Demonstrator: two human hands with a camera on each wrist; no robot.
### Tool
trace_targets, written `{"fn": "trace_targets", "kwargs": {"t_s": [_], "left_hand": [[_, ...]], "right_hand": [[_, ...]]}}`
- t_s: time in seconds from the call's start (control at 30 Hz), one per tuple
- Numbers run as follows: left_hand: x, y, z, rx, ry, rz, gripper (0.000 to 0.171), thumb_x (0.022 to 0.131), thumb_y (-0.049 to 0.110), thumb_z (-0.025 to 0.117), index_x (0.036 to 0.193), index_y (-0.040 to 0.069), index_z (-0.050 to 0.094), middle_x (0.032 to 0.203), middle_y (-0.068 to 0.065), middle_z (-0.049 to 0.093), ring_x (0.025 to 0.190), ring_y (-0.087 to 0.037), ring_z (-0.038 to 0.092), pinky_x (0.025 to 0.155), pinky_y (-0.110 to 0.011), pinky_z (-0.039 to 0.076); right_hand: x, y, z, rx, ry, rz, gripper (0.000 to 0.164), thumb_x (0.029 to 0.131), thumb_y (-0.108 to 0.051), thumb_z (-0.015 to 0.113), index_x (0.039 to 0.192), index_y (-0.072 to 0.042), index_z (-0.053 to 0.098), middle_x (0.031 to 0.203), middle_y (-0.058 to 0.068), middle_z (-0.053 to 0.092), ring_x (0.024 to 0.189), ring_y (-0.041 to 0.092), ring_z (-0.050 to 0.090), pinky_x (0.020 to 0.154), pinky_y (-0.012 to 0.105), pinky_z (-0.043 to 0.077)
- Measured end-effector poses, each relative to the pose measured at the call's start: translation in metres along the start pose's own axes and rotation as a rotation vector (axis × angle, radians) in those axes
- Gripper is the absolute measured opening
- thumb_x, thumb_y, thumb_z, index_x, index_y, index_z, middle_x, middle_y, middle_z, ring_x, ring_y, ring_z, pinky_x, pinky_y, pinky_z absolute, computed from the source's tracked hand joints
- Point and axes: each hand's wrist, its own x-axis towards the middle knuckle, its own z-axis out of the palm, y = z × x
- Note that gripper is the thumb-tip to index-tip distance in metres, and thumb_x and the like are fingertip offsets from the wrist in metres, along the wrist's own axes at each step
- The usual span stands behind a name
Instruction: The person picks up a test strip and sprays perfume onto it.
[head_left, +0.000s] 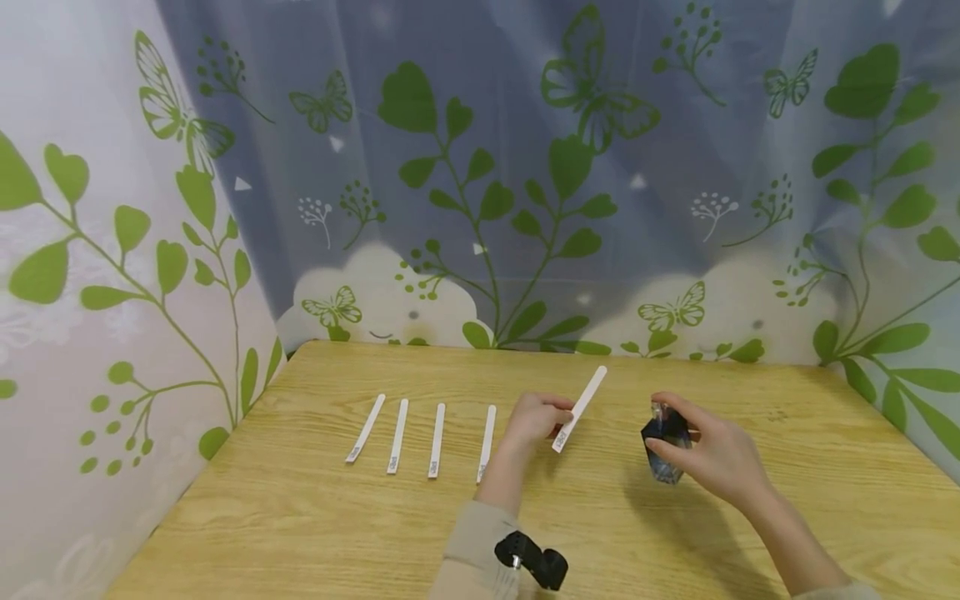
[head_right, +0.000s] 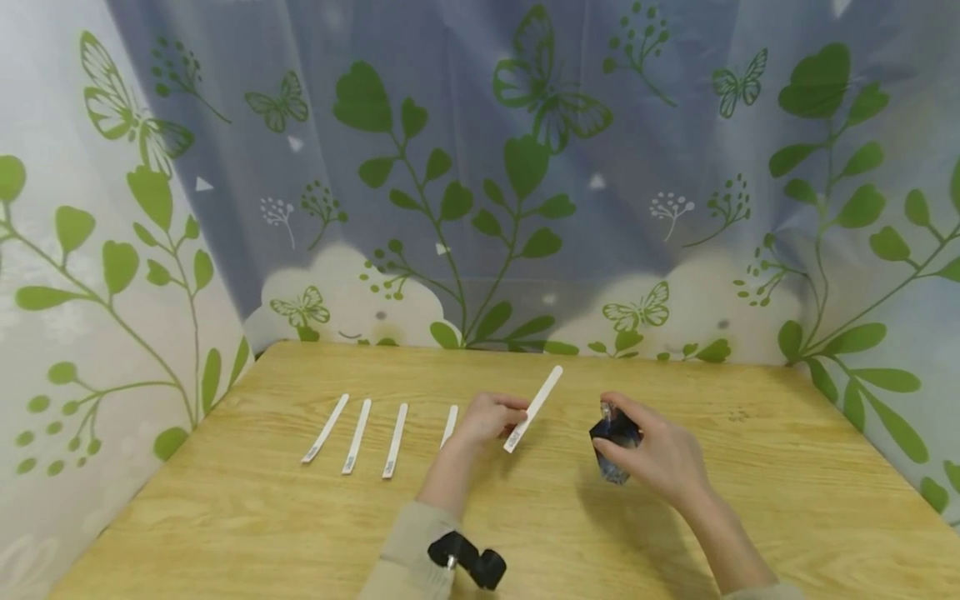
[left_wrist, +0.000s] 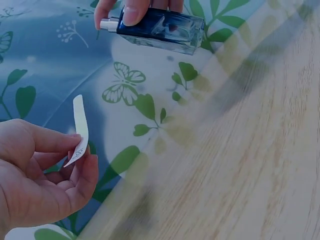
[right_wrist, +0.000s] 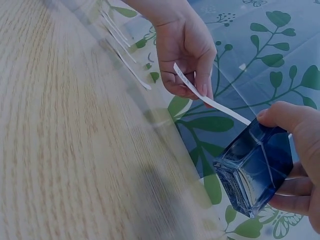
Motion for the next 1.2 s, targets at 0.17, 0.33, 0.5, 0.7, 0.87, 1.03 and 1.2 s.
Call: {"fn": "trace_targets", "kwargs": {"t_s": [0.17,0.33,0.5,0.7,0.87,1.03,1.2], "left_hand": [[-0.002,0.002,-0.003,0.020,-0.019,-0.007,0.020,0.082,-0.005,0.061,0.099,-0.006,0.069,0.080,-0.009,0.066,0.066,-0.014,0.058,0.061,-0.026,0.052],[-0.004,0.000,-0.005,0.044,-0.061,-0.018,0.019,0.082,-0.004,0.061,0.099,-0.005,0.069,0.078,-0.008,0.065,0.065,-0.016,0.060,0.061,-0.027,0.052],[-0.006,0.001,-0.005,0.030,-0.093,-0.004,0.018,0.083,-0.005,0.060,0.100,-0.006,0.067,0.078,-0.008,0.064,0.068,-0.019,0.060,0.062,-0.029,0.052],[-0.010,0.007,-0.004,0.044,-0.118,0.002,0.017,0.083,-0.006,0.059,0.098,-0.006,0.066,0.077,-0.008,0.062,0.067,-0.019,0.059,0.064,-0.030,0.053],[-0.013,0.007,-0.005,0.064,-0.149,-0.008,0.016,0.082,-0.008,0.059,0.096,-0.006,0.066,0.076,-0.007,0.060,0.065,-0.018,0.058,0.064,-0.031,0.053],[-0.016,0.007,-0.008,0.113,-0.184,-0.004,0.015,0.082,-0.008,0.059,0.095,-0.005,0.066,0.077,-0.007,0.060,0.065,-0.017,0.059,0.066,-0.033,0.054],[-0.022,0.011,-0.007,0.122,-0.205,-0.009,0.015,0.081,-0.008,0.060,0.094,-0.006,0.066,0.076,-0.008,0.060,0.065,-0.017,0.059,0.070,-0.039,0.054]], "right_hand": [[0.000,0.000,-0.001,0.010,-0.006,-0.009,0.057,0.080,-0.035,0.073,0.129,-0.015,0.053,0.117,0.019,0.060,0.081,0.035,0.066,0.057,0.037,0.052],[0.000,0.000,-0.001,0.013,-0.014,-0.005,0.057,0.080,-0.035,0.073,0.129,-0.015,0.053,0.118,0.019,0.060,0.081,0.034,0.066,0.057,0.037,0.052],[0.002,-0.002,-0.002,0.020,-0.019,-0.001,0.057,0.080,-0.036,0.072,0.130,-0.015,0.053,0.117,0.021,0.060,0.082,0.036,0.066,0.056,0.036,0.052],[0.004,-0.004,-0.003,0.020,-0.027,0.001,0.058,0.080,-0.037,0.072,0.131,-0.015,0.052,0.116,0.021,0.060,0.083,0.037,0.065,0.054,0.034,0.051],[0.006,-0.005,-0.003,0.011,-0.041,-0.012,0.059,0.080,-0.037,0.072,0.131,-0.014,0.052,0.119,0.020,0.058,0.083,0.035,0.065,0.058,0.038,0.052],[0.008,-0.005,0.000,0.007,-0.046,-0.028,0.058,0.079,-0.036,0.073,0.129,-0.013,0.054,0.119,0.019,0.059,0.083,0.034,0.065,0.064,0.041,0.054],[0.009,-0.005,0.002,-0.006,-0.041,-0.029,0.058,0.079,-0.036,0.073,0.129,-0.013,0.054,0.119,0.020,0.059,0.082,0.035,0.065,0.061,0.041,0.053]]}}
